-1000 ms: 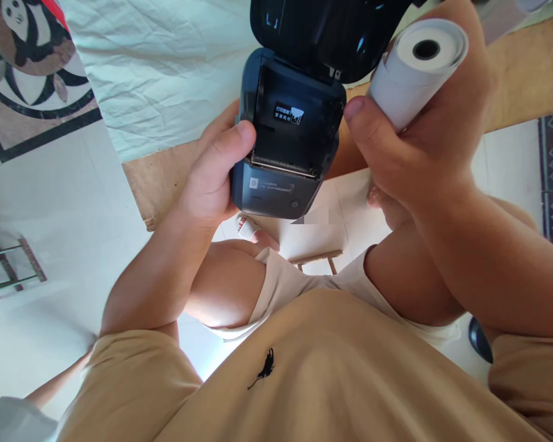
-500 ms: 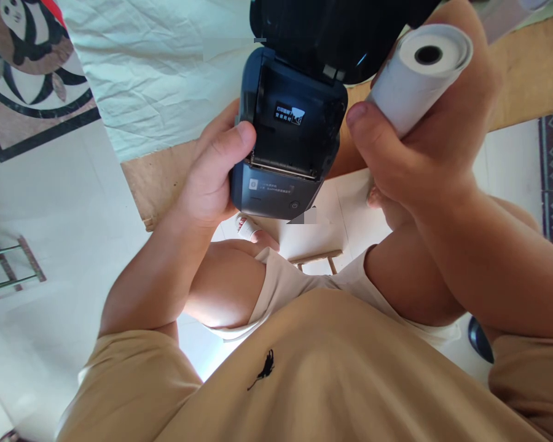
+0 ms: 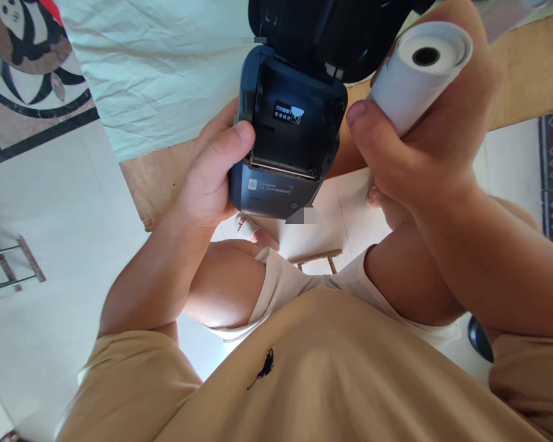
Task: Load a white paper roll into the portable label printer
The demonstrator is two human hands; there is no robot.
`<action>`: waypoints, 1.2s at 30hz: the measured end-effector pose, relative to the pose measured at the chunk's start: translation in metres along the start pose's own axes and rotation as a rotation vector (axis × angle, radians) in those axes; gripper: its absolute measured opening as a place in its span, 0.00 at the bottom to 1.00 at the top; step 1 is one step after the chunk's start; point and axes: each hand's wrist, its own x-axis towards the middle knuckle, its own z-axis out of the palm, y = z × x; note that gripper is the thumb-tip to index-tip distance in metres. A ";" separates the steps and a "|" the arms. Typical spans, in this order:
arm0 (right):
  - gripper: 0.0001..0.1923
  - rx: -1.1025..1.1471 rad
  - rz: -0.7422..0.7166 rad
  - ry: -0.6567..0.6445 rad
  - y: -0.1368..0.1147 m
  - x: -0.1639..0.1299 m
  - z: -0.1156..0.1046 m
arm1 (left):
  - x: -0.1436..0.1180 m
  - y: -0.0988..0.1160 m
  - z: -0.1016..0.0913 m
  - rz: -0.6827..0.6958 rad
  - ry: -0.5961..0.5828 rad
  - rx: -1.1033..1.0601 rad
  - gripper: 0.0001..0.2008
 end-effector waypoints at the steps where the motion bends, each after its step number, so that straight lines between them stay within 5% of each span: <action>1: 0.08 -0.006 0.002 -0.002 0.000 0.000 0.000 | 0.000 -0.001 0.000 0.002 0.004 0.004 0.20; 12: 0.09 0.021 -0.023 0.003 0.002 0.001 0.000 | -0.006 0.021 0.003 -0.087 -0.063 0.019 0.15; 23: 0.10 0.037 0.025 -0.034 -0.002 0.002 -0.001 | -0.001 0.002 0.000 -0.015 -0.061 -0.064 0.19; 36: 0.14 0.097 -0.027 0.000 0.001 0.002 0.003 | -0.006 0.011 0.002 -0.031 -0.079 -0.088 0.16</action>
